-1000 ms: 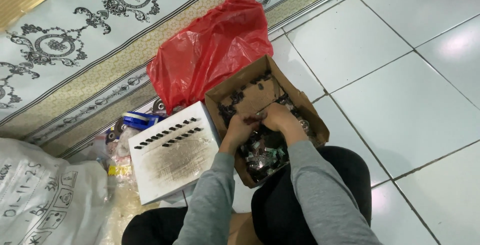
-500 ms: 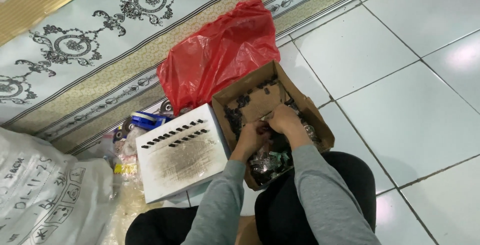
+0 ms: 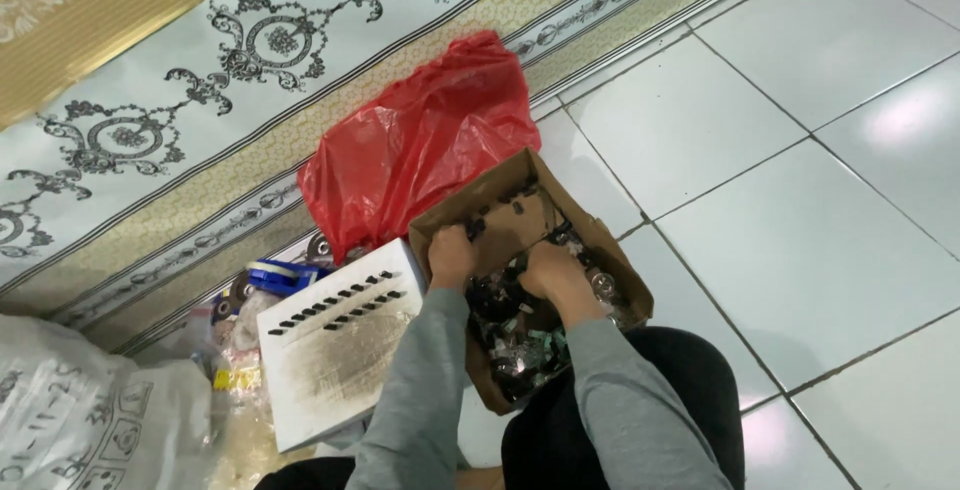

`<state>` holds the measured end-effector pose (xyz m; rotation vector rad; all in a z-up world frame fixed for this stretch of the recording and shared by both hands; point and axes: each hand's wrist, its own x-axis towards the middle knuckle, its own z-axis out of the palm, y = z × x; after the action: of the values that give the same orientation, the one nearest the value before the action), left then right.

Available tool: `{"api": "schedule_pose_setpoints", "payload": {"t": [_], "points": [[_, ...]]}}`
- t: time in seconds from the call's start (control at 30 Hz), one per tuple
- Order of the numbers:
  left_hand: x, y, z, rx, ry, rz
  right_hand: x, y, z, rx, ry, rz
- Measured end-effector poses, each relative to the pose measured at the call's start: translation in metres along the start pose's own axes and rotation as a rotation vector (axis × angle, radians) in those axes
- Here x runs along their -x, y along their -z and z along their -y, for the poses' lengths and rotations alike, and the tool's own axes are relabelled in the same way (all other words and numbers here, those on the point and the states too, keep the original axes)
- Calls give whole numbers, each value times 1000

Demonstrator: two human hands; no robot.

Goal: The person sits on the floor and repeatedly picks small black components from a cardboard box, then places them into a white tray with rows of slots. The person handles the components one at a time, transferring them from the box to the tray.

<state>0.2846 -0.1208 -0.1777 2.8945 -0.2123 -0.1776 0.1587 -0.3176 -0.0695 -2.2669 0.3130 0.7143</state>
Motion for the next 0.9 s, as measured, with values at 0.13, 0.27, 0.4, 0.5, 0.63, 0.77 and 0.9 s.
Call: {"api": "schedule_pose_setpoints", "payload": {"t": [0.13,0.27,0.4,0.5,0.63,0.77,0.9], "points": [[4,-5,-15,-76,-7,54,11,13,13,-1,-44,59],[-1,-17,-8,-166,-14,63,2,3,9,0,17,45],[5,-16,-15,-279,-107,73,3,2,11,8,4,38],[73,94,-88,-37,-45,159,4,6,11,23,-30,62],[61,35,-66,323,-42,225,-5,-3,4,29,-39,46],[62,-17,-48,630,120,304,-32,-22,-8,87,-13,131],[76,-31,-35,853,202,333,-36,-19,-13,129,-24,140]]}}
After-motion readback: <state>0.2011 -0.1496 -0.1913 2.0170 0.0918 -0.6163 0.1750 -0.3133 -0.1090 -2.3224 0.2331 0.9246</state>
